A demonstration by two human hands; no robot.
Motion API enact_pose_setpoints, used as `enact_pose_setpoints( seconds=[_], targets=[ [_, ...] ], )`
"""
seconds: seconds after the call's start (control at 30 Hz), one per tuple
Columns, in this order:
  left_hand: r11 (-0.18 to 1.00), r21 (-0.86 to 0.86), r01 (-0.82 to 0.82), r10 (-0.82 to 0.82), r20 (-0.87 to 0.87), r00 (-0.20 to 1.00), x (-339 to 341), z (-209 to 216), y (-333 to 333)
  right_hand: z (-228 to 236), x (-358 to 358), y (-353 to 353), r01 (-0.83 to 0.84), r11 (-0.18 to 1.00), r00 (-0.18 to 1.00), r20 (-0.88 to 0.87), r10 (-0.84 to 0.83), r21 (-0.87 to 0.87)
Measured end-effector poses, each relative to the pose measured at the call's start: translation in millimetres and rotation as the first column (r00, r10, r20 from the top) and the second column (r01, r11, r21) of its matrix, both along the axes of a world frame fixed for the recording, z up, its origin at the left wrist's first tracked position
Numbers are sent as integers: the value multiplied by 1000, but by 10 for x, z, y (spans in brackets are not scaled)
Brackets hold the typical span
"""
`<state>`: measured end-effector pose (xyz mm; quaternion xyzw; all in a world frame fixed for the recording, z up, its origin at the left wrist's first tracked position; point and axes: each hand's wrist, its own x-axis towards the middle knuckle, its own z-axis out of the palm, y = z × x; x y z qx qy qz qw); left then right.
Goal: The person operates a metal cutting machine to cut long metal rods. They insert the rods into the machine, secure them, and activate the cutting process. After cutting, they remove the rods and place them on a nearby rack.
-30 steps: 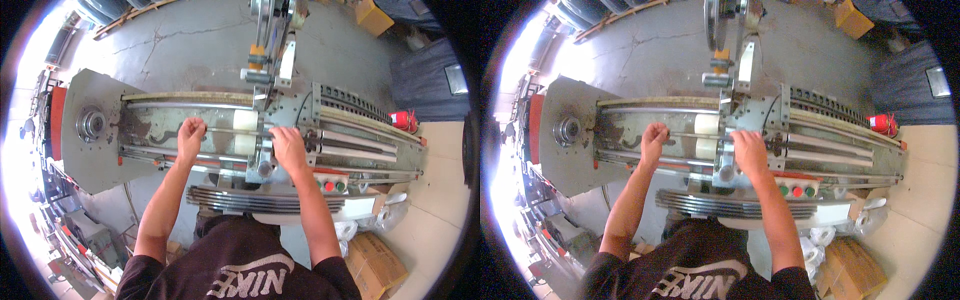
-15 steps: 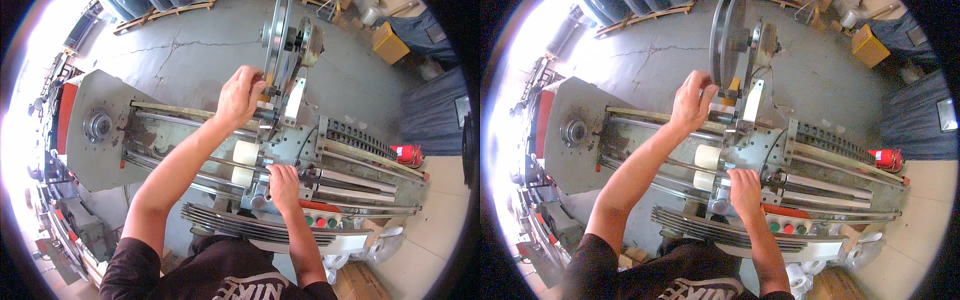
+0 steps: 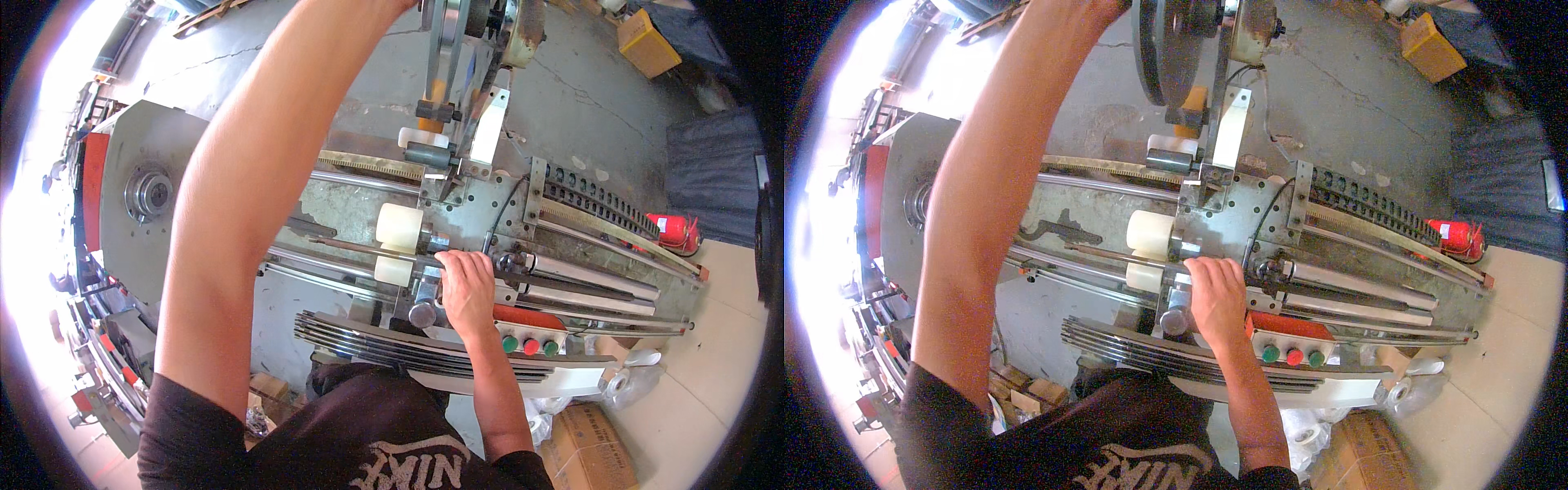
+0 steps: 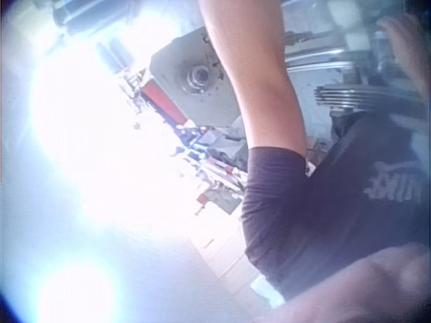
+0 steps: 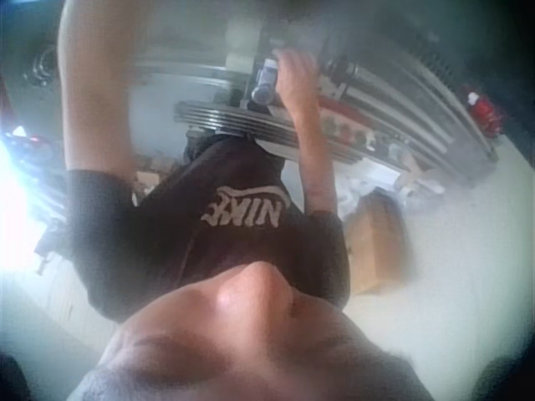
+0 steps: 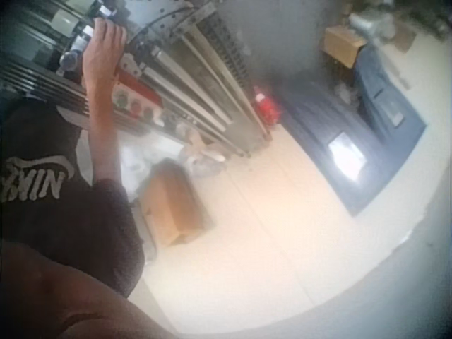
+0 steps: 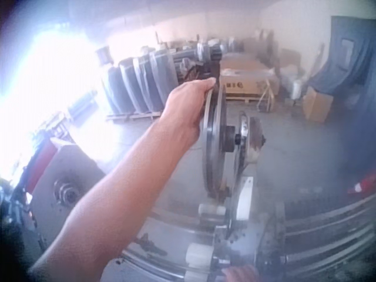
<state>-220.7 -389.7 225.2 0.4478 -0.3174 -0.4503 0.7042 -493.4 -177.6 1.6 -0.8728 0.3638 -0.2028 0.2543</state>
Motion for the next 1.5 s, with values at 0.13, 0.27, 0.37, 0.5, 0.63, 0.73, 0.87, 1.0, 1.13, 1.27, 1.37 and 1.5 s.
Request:
enact_pose_setpoints(
  seconds=[0.13, 0.27, 0.37, 0.5, 0.63, 0.73, 0.87, 1.0, 1.13, 1.27, 1.37, 1.5],
  targets=[
    [1000, 10, -8, 8, 4, 1000, 166, -188, -447, 27, 7, -19, 22, 1000, 1000, 7, -22, -3],
    [951, 83, -299, 279, 197, 940, 429, -971, -227, 4, 10, -6, 28, 1000, 1000, 13, -28, -8],
    [820, 282, -499, 388, 368, 845, 612, -2202, 161, -6, 7, 9, 34, 999, 999, -33, -34, -8],
    [667, 683, -297, -120, 492, 862, 696, -3269, 882, -27, 6, -10, 9, 1000, 999, -50, -9, -18],
    [769, 639, 35, -452, 503, 736, 460, -3737, 1072, 0, 19, -45, 11, 999, 1000, -2, -11, -31],
    [783, 580, 226, -554, 483, 678, 233, -3784, 956, -29, 1, -35, 18, 1000, 999, -30, -19, -13],
    [853, 487, 189, -484, 602, 635, 27, -3542, 953, -34, -9, -32, 49, 999, 998, -36, -48, 9],
    [858, 494, 142, -478, 666, 573, 140, -3720, 1084, -19, 13, -24, 21, 999, 999, -29, -20, 36],
    [653, 654, 382, -588, 121, 799, 184, -3361, 1341, -23, 2, -25, 31, 999, 999, -21, -30, 30],
    [580, 711, 398, -579, 16, 815, 252, -3153, 1587, -22, -11, -33, 36, 999, 999, -17, -35, 26],
    [557, 751, 355, -522, -16, 853, 241, -3032, 1743, -25, -15, -35, 29, 999, 999, -22, -29, 14],
    [598, 708, 375, -509, -26, 860, 298, -3151, 1832, -22, -16, -28, 20, 1000, 1000, -20, -21, -15]
  ],
)
